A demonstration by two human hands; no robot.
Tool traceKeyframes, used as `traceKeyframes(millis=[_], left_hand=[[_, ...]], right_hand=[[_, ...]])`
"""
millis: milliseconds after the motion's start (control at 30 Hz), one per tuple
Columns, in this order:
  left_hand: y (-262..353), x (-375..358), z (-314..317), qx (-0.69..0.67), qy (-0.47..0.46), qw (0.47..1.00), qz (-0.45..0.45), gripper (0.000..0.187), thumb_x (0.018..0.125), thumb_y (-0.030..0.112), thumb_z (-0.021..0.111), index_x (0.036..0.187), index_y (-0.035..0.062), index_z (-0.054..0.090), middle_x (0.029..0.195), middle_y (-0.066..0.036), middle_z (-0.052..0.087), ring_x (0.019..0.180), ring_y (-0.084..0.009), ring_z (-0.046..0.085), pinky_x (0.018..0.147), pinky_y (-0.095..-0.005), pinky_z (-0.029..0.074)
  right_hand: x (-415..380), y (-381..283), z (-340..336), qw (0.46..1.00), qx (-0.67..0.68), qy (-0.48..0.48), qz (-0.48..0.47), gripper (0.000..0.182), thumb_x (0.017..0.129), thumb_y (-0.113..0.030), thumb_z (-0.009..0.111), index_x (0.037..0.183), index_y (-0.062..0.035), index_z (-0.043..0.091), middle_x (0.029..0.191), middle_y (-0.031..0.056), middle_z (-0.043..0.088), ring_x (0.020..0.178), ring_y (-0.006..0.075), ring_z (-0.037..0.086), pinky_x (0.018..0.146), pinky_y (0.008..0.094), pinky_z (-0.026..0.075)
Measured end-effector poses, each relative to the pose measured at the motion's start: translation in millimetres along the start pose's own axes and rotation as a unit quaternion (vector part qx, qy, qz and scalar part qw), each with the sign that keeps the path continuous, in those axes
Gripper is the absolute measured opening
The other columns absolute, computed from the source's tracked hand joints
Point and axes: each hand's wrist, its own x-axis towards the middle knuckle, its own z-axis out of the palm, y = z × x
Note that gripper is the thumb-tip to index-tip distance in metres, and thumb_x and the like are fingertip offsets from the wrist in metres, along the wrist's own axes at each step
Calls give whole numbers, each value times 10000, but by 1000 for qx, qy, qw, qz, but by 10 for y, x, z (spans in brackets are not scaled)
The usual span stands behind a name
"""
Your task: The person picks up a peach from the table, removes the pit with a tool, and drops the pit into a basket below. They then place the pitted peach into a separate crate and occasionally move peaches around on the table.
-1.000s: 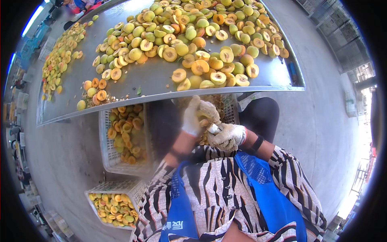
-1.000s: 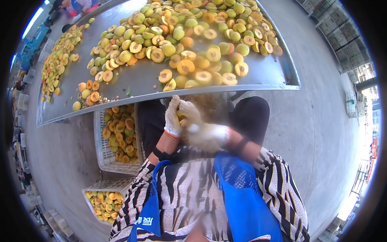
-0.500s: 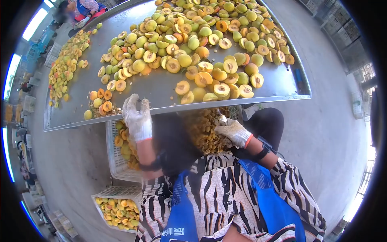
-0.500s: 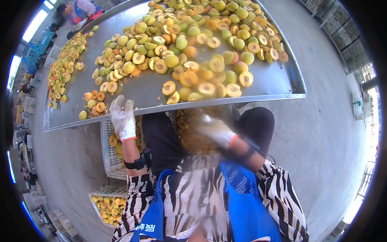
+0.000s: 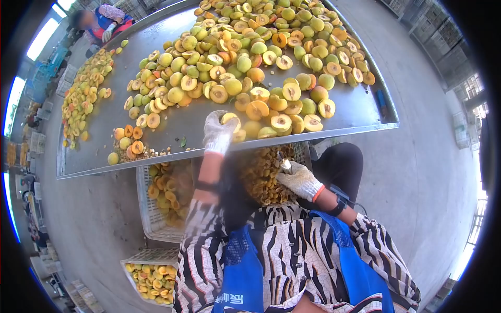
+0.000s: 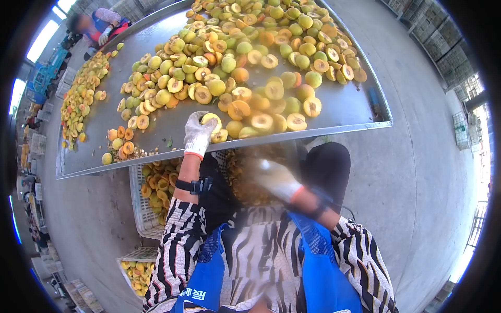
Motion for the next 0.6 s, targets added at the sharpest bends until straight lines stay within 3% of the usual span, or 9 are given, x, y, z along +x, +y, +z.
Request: traceKeyframes(millis=[100, 133, 233, 267, 300, 367, 400, 533, 600], left_hand=[[153, -501, 1, -384, 44, 919, -84, 208, 885, 117, 631, 1064, 23, 581, 1047, -145, 632, 881, -235, 654, 715, -318, 559], [26, -590, 52, -446, 39, 890, -88, 179, 895, 90, 598, 1059, 37, 548, 1026, -146, 627, 845, -255, 645, 716, -362, 562], [-436, -772, 249, -491, -37, 869, -45, 270, 933, 147, 532, 1165, 9, 540, 1069, -158, 619, 918, -302, 632, 778, -434, 557], [-438, -841, 271, -521, -64, 848, -69, 278, 937, 161, 525, 1168, 7, 547, 1074, -156, 621, 941, -307, 627, 804, -440, 549], [-434, -908, 292, -548, -90, 826, -95, 287, 942, 175, 518, 1170, 5, 554, 1079, -155, 624, 965, -313, 622, 829, -445, 541], [296, -1144, 119, -709, -92, 667, -207, 186, 902, 141, 603, 1028, 5, 620, 1013, -153, 656, 918, -285, 643, 857, -390, 523], [340, -1172, 113, -716, -85, 661, -211, 240, 944, 188, 542, 1093, 9, 603, 1006, -147, 663, 926, -270, 653, 885, -392, 513], [91, -1161, 214, -603, -65, 789, -96, 237, 948, 186, 526, 1086, 23, 627, 1013, -150, 662, 971, -272, 648, 902, -401, 501], [93, -1194, 278, -599, -43, 796, -74, 239, 948, 186, 529, 1067, 8, 634, 1016, -149, 664, 963, -261, 651, 892, -388, 506]], right_hand=[[16, -160, 86, 997, -80, 20, 2, 180, 894, -201, 673, 977, -56, 608, 795, 4, 627, 721, 88, 567, 656, 295, 489], [4, -238, 134, 994, -92, 36, 44, 211, 885, -227, 680, 983, -54, 609, 800, 62, 654, 735, 176, 620, 682, 349, 504], [-21, -304, 301, 971, -207, 84, -79, 256, 873, -264, 683, 993, -52, 602, 834, 149, 672, 781, 324, 661, 711, 411, 511], [-42, -409, 309, 970, -234, 56, -41, 296, 871, -296, 672, 1010, -49, 588, 890, 218, 665, 871, 417, 650, 744, 457, 518], [-39, -427, 340, 967, -248, 50, -37, 297, 874, -297, 666, 1015, -49, 583, 892, 218, 667, 881, 418, 650, 747, 463, 520], [-36, -438, 386, 960, -276, 37, -28, 300, 879, -299, 654, 1026, -50, 574, 897, 220, 671, 899, 421, 650, 753, 475, 523], [-26, -430, 394, 955, -295, 30, -7, 305, 885, -298, 645, 1042, -49, 567, 916, 230, 670, 916, 422, 648, 763, 485, 524], [-105, -515, 439, 946, -320, 25, 36, 254, 907, -240, 540, 1065, -55, 611, 1016, 229, 677, 967, 413, 646, 834, 474, 508], [-131, -521, 448, 947, -319, 24, 41, 253, 908, -241, 542, 1064, -52, 609, 1021, 232, 677, 974, 414, 644, 835, 474, 508]])
